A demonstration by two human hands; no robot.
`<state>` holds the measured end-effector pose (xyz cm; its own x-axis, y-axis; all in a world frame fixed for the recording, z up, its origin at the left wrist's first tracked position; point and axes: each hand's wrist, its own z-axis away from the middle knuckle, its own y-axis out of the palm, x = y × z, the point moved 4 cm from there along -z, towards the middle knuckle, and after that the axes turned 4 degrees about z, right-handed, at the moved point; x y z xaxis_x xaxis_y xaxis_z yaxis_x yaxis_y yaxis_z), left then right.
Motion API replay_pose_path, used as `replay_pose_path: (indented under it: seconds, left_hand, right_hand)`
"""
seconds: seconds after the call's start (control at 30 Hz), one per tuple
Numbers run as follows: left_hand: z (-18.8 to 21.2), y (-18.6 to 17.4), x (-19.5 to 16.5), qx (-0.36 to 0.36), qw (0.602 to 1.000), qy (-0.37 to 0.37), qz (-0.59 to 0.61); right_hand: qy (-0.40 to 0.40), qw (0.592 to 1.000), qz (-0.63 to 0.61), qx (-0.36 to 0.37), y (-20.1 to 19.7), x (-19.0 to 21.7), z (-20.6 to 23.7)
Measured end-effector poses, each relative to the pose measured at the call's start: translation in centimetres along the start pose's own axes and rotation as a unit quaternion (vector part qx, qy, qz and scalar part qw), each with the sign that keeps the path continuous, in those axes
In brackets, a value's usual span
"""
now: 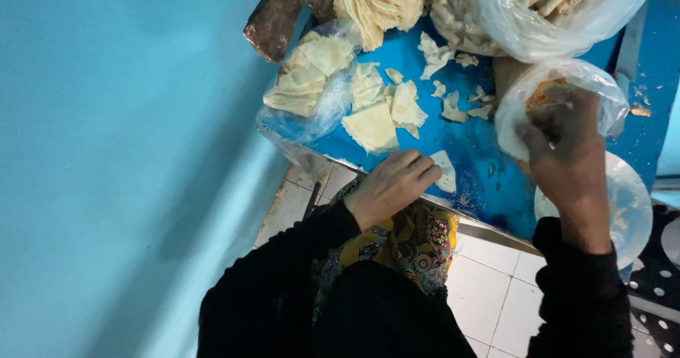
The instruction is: The person tears thin dried pastry sheets into smaller pieces by hand and drops the torn pieces into a plastic bowl on the table. They repeatedly take a sheet from the stack, crumple or tear it apart, and place the pieces in the bowl, with a bag of rolled pieces and a bag of brown powder nearby.
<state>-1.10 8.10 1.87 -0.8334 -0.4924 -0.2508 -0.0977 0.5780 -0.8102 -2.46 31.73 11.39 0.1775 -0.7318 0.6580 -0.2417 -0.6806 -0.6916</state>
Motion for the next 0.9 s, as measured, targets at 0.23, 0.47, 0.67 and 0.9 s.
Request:
replay_pose_path:
  seconds: [0.23,0.47,0.67,0.9]
  left_hand:
    - [0.4,-2.8,2.9,-0.03,0.985,-0.102,-0.133]
    - [0.9,-1.9,-1.2,0.01,0.998,-0.041,0.035]
    - [2.1,-0.2,-2.1,-0.024,0.997,-0.024,0.074]
    - [2.0,0.6,-1.3,-0.017,0.996,-0.045,0.074]
  right_hand:
    - [-0.129,0.987,0.098,0.023,3.8,3.1,3.6]
    - [-0.099,0.985,0.066,0.124,5.9,2.6,6.4]
    - [0.015,0.988,0.153,0.009,-1.1,-1.6,0.2]
    - [-0.091,0.949,0.301,-0.012,3.0,-6.4,-5.5]
